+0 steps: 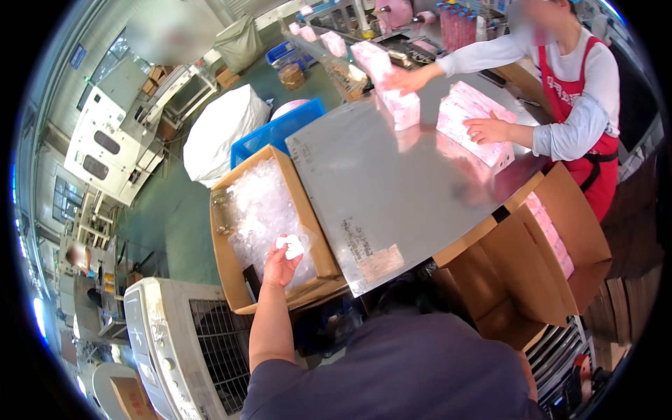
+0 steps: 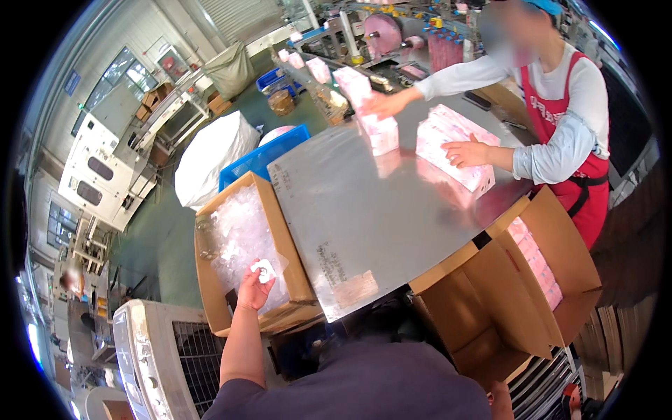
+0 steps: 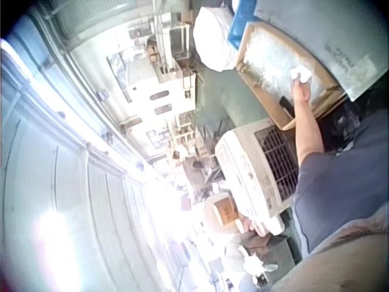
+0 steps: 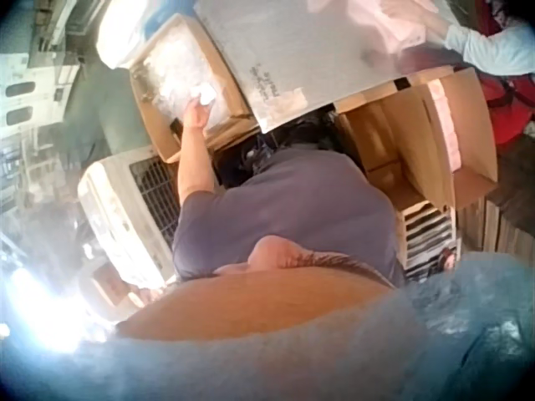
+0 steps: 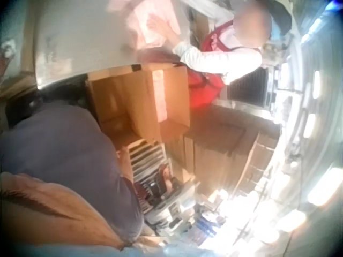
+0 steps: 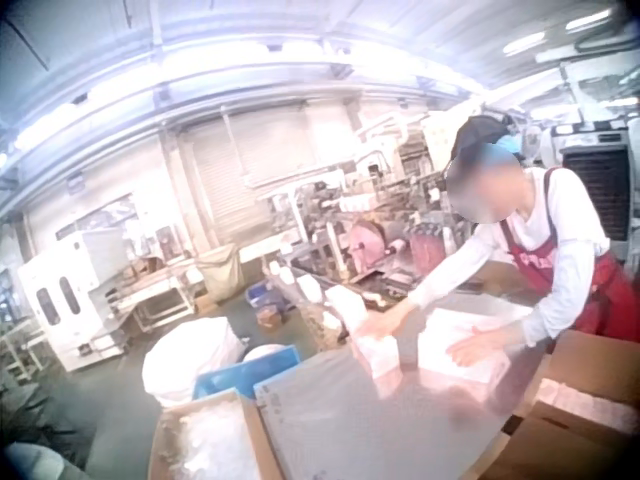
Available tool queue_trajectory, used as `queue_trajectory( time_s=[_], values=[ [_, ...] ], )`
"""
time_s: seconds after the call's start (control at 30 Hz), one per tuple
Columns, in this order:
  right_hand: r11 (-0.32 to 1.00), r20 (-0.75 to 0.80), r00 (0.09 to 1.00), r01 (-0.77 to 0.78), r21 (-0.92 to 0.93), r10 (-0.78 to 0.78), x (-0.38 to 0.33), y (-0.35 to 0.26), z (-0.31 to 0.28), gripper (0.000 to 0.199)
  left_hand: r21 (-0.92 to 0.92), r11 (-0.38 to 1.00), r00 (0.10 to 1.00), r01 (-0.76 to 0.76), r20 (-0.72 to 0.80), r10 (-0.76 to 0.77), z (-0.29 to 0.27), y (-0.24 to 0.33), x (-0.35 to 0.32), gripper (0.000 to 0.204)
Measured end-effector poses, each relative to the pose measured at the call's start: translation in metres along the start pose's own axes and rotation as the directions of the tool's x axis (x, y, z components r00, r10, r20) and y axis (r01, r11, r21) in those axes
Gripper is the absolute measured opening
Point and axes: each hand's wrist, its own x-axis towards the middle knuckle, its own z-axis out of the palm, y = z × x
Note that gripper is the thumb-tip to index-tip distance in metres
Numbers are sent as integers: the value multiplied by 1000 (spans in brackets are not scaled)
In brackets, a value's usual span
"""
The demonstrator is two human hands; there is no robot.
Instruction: The person places stacks of pink product packages into cardboard boxes and then slides the filled boxes onto a roller conveyor.
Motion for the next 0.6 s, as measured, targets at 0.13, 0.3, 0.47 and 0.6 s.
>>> queue_trajectory(
  time_s=[0.13, 0.3, 0.47, 0.6],
  values=[
    [998, 0, 999, 32, 45, -32, -11, -12, -1, 58, 25, 996, 942, 83, 324, -86, 99, -27, 3, 41],
    [991, -213, 969, 115, -67, -126, 22, 8, 15, 40, 426, 900, 780, 95, 530, -333, 272, -146, -24, 37],
    [903, -170, 939, 222, -369, -300, 9, 5, 14, 45, 744, 615, 248, -261, 667, -702, 346, -278, -102, 49],
    [907, -137, 964, 159, -389, -228, -50, -29, 2, 59, 636, 392, 216, -665, 666, -714, 350, -287, -118, 53]
  ],
)
